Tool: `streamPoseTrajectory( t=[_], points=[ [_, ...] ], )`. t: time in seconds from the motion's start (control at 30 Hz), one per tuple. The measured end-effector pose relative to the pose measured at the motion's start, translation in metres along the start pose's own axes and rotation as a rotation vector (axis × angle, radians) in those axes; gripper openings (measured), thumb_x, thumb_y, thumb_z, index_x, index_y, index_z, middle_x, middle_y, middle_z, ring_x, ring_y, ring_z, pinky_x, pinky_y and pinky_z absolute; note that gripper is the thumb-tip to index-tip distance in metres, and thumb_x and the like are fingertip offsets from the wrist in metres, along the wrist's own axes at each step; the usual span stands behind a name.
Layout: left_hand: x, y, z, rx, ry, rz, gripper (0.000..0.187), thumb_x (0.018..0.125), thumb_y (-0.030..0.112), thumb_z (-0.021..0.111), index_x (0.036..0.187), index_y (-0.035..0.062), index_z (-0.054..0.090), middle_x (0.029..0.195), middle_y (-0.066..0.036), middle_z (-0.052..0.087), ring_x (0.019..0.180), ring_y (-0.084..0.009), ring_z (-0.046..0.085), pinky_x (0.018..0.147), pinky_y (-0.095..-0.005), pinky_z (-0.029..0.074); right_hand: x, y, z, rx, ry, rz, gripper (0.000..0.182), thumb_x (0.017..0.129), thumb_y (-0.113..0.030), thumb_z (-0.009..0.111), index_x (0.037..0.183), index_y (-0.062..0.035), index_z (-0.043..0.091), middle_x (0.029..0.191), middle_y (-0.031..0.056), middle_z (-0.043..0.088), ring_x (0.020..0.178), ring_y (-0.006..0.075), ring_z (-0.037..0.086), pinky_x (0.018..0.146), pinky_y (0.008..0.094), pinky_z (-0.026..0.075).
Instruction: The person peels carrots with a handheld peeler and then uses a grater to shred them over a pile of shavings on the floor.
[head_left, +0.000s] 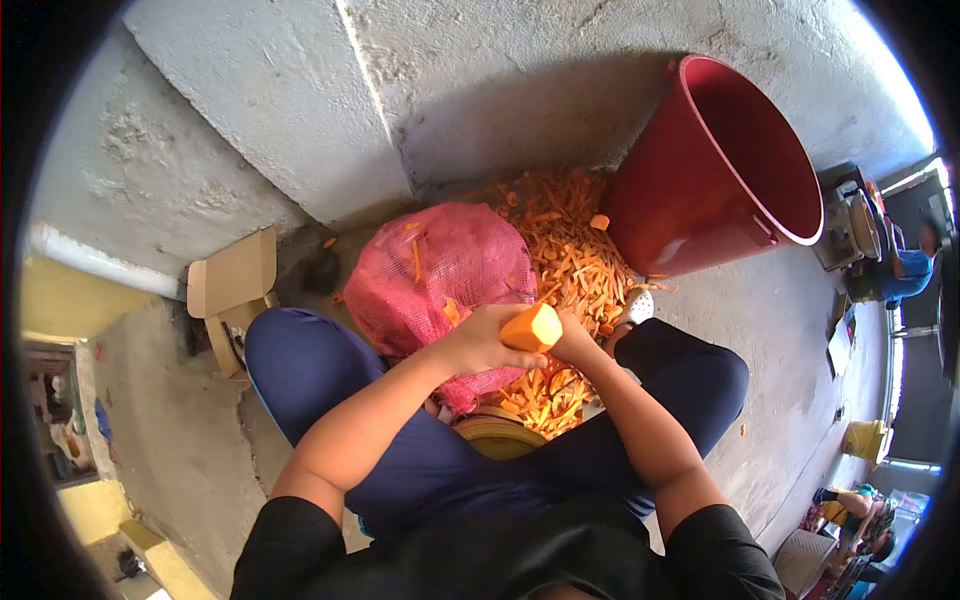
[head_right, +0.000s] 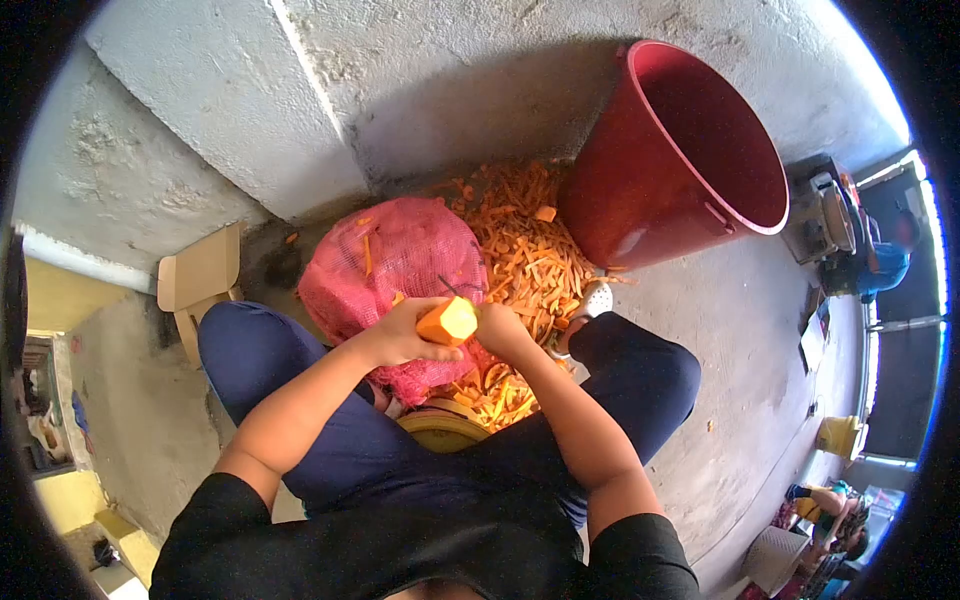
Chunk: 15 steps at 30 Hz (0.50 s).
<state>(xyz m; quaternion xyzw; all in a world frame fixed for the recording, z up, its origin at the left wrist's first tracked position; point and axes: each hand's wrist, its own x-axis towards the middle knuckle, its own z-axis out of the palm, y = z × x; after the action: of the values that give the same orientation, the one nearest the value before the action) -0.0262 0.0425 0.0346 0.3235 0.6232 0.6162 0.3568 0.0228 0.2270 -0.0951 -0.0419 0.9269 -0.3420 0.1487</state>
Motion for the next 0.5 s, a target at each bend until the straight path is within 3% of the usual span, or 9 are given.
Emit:
streamPoseTrajectory(
  t=[0.07,0.17,0.2,0.3,0.33,0.43,0.47,0.5],
  points=[
    [-0.007,-0.001,-0.011,-0.012,0.003,0.054,0.041,0.064,0.014,0.073,0.097,0.0032,0.051,0.077,0.001,0.055,0.066,-0.0087,0.052,0.06,-0.023,0.043,-0.006,-0.025,-0.016,0.032,-0.039,0.154,0.026,0.077,-0.021,0.044,0.078,0.0016,0.057,0.075,0.0234,0.057,0.072,0.0382,0.055,0.065,0.0439,0.043],
    [-0.007,0.003,-0.016,-0.381,0.08,-0.193,0.036,0.068,0.011,0.07,0.097,0.0048,0.05,0.073,0.001,0.053,0.056,-0.0058,0.048,0.048,-0.0198,0.04,-0.006,-0.046,-0.04,0.097,0.081,0.266,0.024,0.076,-0.021,0.048,0.085,-0.0004,0.056,0.078,0.0229,0.057,0.077,0.0371,0.055,0.068,0.0428,0.043],
    [-0.003,0.0,-0.018,-0.297,0.09,-0.161,0.033,0.07,0.008,0.067,0.098,0.0057,0.05,0.069,0.002,0.051,0.052,-0.0033,0.045,0.042,-0.0173,0.036,-0.009,-0.057,-0.053,0.114,0.082,0.297,0.023,0.075,-0.021,0.049,0.085,-0.0009,0.056,0.078,0.0229,0.057,0.078,0.0368,0.055,0.069,0.0427,0.042],
    [0.001,-0.014,-0.024,-0.202,0.236,-0.203,0.03,0.072,0.009,0.066,0.098,0.0059,0.051,0.067,0.002,0.051,0.05,-0.0027,0.044,0.042,-0.0168,0.036,-0.015,-0.074,-0.076,0.135,0.054,0.36,0.023,0.075,-0.021,0.05,0.087,-0.0019,0.056,0.079,0.0225,0.057,0.079,0.0363,0.055,0.069,0.0425,0.042],
    [0.001,-0.013,-0.028,-0.131,0.27,-0.316,0.029,0.073,0.012,0.065,0.097,0.0042,0.051,0.069,-0.001,0.054,0.055,-0.0072,0.049,0.048,-0.0211,0.041,-0.018,-0.075,-0.078,0.123,0.032,0.361,0.023,0.075,-0.021,0.05,0.087,-0.0021,0.056,0.078,0.0223,0.057,0.079,0.0364,0.055,0.069,0.0426,0.042],
    [0.001,-0.027,-0.037,0.467,0.422,-0.23,0.031,0.073,0.017,0.065,0.096,0.0022,0.051,0.074,-0.004,0.057,0.066,-0.0126,0.055,0.06,-0.0261,0.044,-0.024,-0.068,-0.075,0.017,-0.038,0.272,0.023,0.076,-0.022,0.05,0.086,-0.0025,0.055,0.077,0.0212,0.057,0.077,0.0364,0.055,0.068,0.0427,0.042],
    [-0.003,-0.027,-0.045,0.618,0.215,-0.361,0.036,0.072,0.021,0.066,0.097,0.0004,0.05,0.08,-0.008,0.058,0.077,-0.0158,0.056,0.07,-0.0284,0.043,-0.026,-0.066,-0.073,-0.028,-0.064,0.225,0.023,0.076,-0.023,0.05,0.085,-0.0027,0.055,0.076,0.0208,0.057,0.076,0.0364,0.055,0.067,0.0428,0.042],
    [-0.003,-0.027,-0.044,0.59,0.204,-0.343,0.037,0.072,0.02,0.066,0.098,0.0005,0.049,0.081,-0.007,0.058,0.077,-0.0151,0.056,0.07,-0.0276,0.043,-0.028,-0.064,-0.072,-0.02,-0.062,0.205,0.022,0.076,-0.023,0.05,0.084,-0.0028,0.054,0.075,0.0203,0.057,0.075,0.0364,0.055,0.066,0.043,0.042]
  ],
)
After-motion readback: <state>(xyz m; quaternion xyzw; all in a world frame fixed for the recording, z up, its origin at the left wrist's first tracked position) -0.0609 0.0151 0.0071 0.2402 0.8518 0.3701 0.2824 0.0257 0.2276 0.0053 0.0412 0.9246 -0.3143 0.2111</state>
